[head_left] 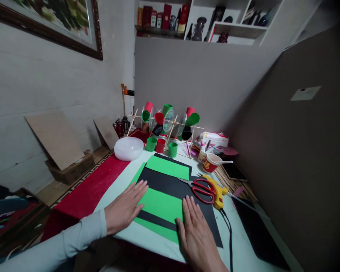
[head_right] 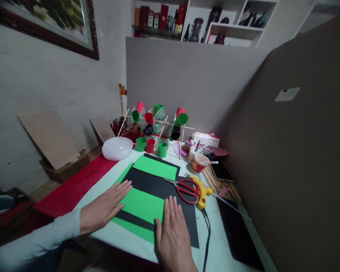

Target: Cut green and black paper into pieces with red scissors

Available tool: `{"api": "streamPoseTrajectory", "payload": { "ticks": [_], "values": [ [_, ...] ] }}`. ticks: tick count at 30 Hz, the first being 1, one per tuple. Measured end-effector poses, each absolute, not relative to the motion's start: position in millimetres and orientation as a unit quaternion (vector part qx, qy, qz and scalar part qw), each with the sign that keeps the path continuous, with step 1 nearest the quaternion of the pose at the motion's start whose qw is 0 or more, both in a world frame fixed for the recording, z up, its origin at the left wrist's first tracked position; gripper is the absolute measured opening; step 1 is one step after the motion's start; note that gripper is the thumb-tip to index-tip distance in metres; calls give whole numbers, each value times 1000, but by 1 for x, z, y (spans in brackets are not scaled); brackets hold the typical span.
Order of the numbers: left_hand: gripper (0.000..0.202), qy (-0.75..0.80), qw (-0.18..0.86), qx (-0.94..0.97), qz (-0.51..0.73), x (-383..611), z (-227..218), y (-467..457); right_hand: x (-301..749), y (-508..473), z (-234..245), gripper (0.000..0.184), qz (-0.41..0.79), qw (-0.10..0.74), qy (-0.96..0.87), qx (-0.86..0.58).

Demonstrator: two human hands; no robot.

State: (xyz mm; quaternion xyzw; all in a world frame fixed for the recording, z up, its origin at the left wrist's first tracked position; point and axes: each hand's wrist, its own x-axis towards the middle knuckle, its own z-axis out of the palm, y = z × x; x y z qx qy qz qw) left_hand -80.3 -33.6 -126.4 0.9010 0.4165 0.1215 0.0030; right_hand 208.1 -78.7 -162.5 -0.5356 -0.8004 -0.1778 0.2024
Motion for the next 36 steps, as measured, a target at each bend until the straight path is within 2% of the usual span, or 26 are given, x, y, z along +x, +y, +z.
{"api": "streamPoseTrajectory", "payload": {
  "ticks": [4, 18, 25, 30, 36],
  "values": [
    [54, 415, -18, 898, 146, -101, -135, -34, 214, -85, -151, 58, -159, 175, -790, -566],
    [59, 439, -13, 898, 30, -99, -107, -25, 206, -96, -128, 55, -55, 142, -763, -628],
    [56, 363, 3, 929, 72, -46, -91, -21, 207, -96, -128, 52, -70, 138, -766, -623],
    [50, 252, 53, 962, 86, -5, -109, -20, 209, -98, -130, 56, -98, 126, -773, -614],
    [55, 233, 87, 959, 139, -4, -122, -19, 196, -86, -134, 52, -140, 127, -800, -570]
  ]
}}
